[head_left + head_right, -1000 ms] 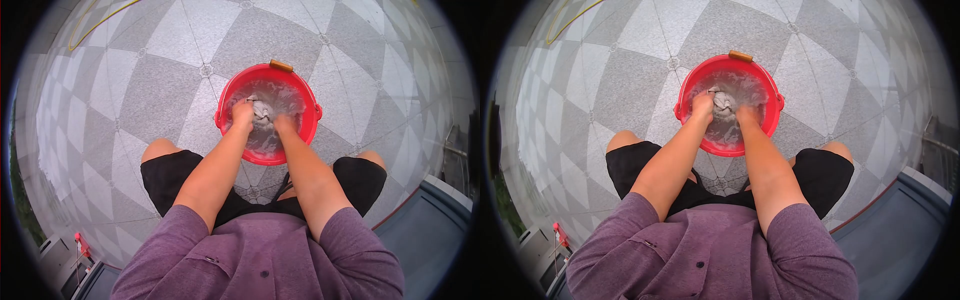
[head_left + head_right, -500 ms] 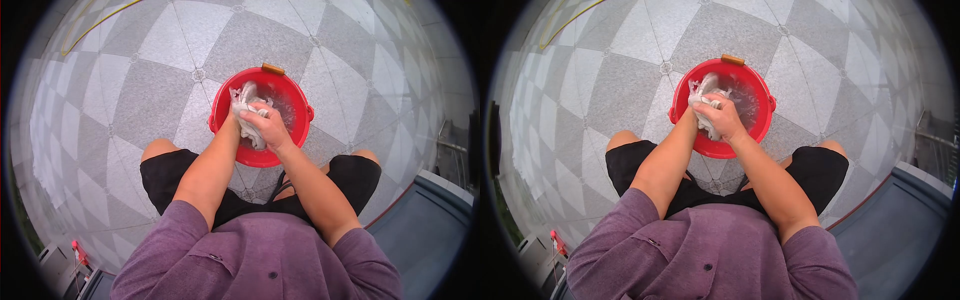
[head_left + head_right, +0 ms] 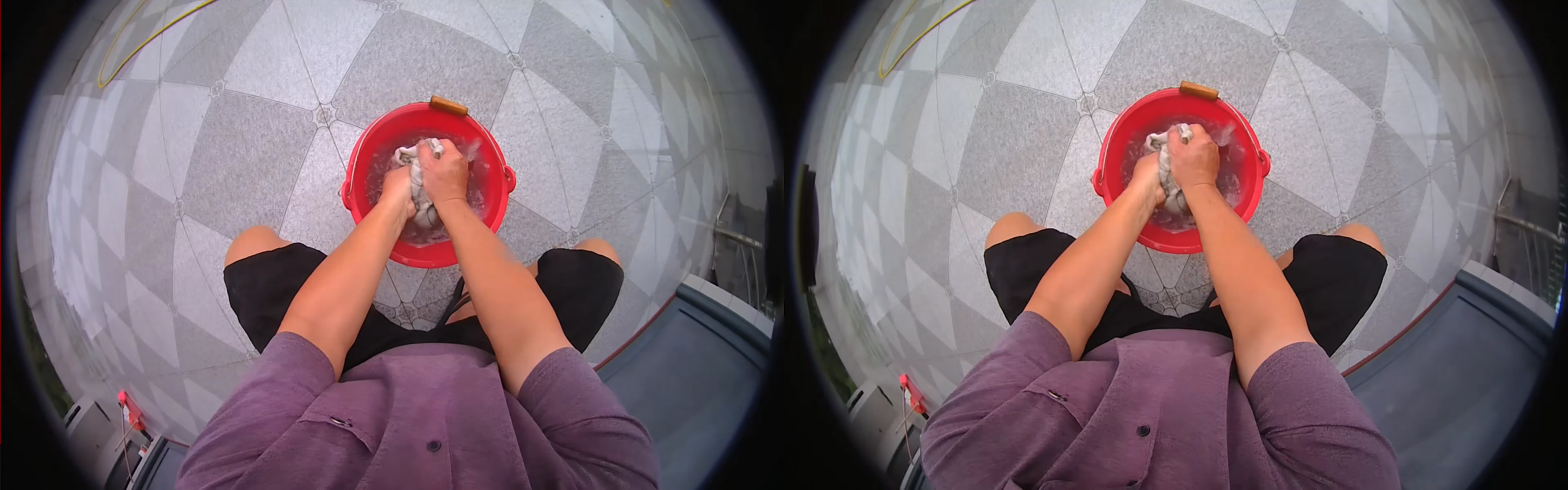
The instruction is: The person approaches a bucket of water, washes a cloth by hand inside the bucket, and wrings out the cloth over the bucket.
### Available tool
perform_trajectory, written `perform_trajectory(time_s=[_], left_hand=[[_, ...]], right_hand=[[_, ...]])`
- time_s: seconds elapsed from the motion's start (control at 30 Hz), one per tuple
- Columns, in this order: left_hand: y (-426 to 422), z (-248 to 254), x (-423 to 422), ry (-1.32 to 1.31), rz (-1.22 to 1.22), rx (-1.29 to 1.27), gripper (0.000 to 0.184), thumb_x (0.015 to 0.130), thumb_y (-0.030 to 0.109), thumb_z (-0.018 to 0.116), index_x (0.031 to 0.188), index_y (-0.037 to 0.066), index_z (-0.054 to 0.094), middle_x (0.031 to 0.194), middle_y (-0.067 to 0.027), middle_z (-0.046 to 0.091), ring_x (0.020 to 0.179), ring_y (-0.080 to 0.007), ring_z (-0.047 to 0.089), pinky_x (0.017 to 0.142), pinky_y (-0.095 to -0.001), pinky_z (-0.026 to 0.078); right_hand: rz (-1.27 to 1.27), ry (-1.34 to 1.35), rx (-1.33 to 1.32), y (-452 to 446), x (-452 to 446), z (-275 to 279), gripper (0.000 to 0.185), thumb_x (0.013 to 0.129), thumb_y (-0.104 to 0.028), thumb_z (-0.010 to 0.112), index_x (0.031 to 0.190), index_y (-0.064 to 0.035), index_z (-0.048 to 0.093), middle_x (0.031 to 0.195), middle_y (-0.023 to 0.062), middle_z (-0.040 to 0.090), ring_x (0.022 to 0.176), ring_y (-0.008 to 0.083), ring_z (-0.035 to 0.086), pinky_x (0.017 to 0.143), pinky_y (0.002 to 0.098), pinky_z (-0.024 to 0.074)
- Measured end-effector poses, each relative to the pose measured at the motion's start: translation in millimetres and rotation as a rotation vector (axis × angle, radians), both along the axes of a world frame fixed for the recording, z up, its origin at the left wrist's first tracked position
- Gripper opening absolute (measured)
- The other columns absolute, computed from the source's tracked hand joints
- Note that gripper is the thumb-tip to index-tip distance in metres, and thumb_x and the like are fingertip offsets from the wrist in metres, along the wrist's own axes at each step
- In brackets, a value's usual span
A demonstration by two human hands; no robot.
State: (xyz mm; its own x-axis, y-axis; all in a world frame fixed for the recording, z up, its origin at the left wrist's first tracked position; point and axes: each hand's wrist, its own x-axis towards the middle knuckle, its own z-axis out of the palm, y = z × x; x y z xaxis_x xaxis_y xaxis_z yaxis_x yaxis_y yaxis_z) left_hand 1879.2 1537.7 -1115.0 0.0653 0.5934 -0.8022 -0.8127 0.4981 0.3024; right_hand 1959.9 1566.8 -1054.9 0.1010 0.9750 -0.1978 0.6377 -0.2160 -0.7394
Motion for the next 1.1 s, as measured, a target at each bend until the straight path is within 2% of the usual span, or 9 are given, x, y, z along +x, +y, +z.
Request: perform_trajectory(time_s=[0.23,0.4,0.5,0.6,0.73,0.83,0.97,1.03,1.1], left_hand=[[1.2,-3.2,-9.0,0.863,-0.039,0.069,0.029,0.099,0.019,0.062,0.099,-0.007,0.075,0.089,-0.0140,0.075,0.081,-0.0245,0.069,0.076,-0.0380,0.052],[-1.7,-10.5,-17.1,0.583,0.068,-0.118,0.035,0.100,0.023,0.061,0.126,-0.001,0.066,0.120,-0.0158,0.069,0.099,-0.0283,0.067,0.084,-0.0419,0.052],[-1.8,19.8,-13.9,0.451,0.140,-0.131,0.050,0.101,0.020,0.062,0.144,-0.003,0.051,0.143,-0.0196,0.056,0.119,-0.0305,0.060,0.091,-0.0462,0.051],[-3.3,23.8,-16.9,0.466,0.074,-0.209,0.051,0.102,0.023,0.058,0.145,-0.003,0.050,0.152,-0.0209,0.048,0.134,-0.0341,0.052,0.102,-0.0507,0.047],[3.4,11.0,-16.0,0.292,0.037,-0.234,0.050,0.101,0.028,0.056,0.142,-0.001,0.054,0.150,-0.0213,0.051,0.132,-0.0343,0.054,0.107,-0.0549,0.045],[12.3,-7.4,-19.3,0.041,0.046,-0.059,0.047,0.102,0.037,0.051,0.130,0.001,0.063,0.132,-0.0205,0.064,0.117,-0.0369,0.064,0.099,-0.0533,0.052],[17.7,-32.7,-32.4,-0.232,0.018,0.249,0.046,0.104,0.053,0.044,0.109,0.012,0.065,0.103,-0.0121,0.070,0.087,-0.0294,0.067,0.072,-0.0461,0.059],[5.2,10.6,-36.2,-0.183,-0.016,0.303,0.041,0.107,0.039,0.046,0.130,0.007,0.057,0.128,-0.0131,0.062,0.102,-0.0300,0.064,0.082,-0.0470,0.059],[-1.6,59.8,-36.9,-0.278,-0.029,0.380,0.046,0.107,0.045,0.044,0.131,0.008,0.058,0.117,-0.0109,0.064,0.089,-0.0265,0.064,0.073,-0.0413,0.058]], right_hand=[[-0.103,-0.201,-0.149,-12.5,20.3,-57.0,0.057,0.103,-0.048,0.051,0.120,0.0057,0.061,0.119,0.0356,0.064,0.113,0.0521,0.061,0.097,0.0555,0.0476],[0.227,-0.250,-0.359,-32.5,57.6,-164.7,0.049,0.104,-0.036,0.048,0.129,0.0044,0.056,0.126,0.0336,0.063,0.118,0.0476,0.061,0.101,0.0551,0.0475],[-0.015,0.092,-0.570,-22.0,73.8,-185.6,0.045,0.103,-0.033,0.047,0.132,0.0005,0.057,0.128,0.0276,0.064,0.117,0.0430,0.064,0.101,0.0548,0.0491],[-0.591,0.782,-0.782,-1.4,72.2,-116.1,0.044,0.104,-0.034,0.047,0.134,-0.0033,0.058,0.128,0.0213,0.066,0.115,0.0390,0.066,0.101,0.0550,0.0505],[-0.374,1.381,-0.777,7.4,69.8,-54.9,0.041,0.103,-0.033,0.056,0.132,-0.0043,0.059,0.125,0.0168,0.068,0.106,0.0336,0.070,0.088,0.0509,0.0586],[-0.200,1.394,-0.619,-12.0,40.8,7.9,0.039,0.099,-0.030,0.066,0.128,-0.0039,0.064,0.118,0.0126,0.071,0.100,0.0288,0.072,0.085,0.0417,0.0595],[0.055,0.869,-0.238,-51.0,5.9,67.1,0.034,0.088,-0.023,0.081,0.111,-0.0001,0.073,0.110,0.0088,0.067,0.097,0.0223,0.066,0.088,0.0345,0.0530],[0.279,0.538,0.106,-65.9,-4.8,76.6,0.032,0.085,-0.024,0.083,0.103,0.0008,0.075,0.110,0.0100,0.061,0.106,0.0233,0.060,0.095,0.0361,0.0477],[0.332,0.483,0.177,-77.7,-14.3,90.1,0.033,0.083,-0.027,0.083,0.102,-0.0019,0.075,0.111,0.0105,0.060,0.103,0.0252,0.062,0.092,0.0369,0.0497]])
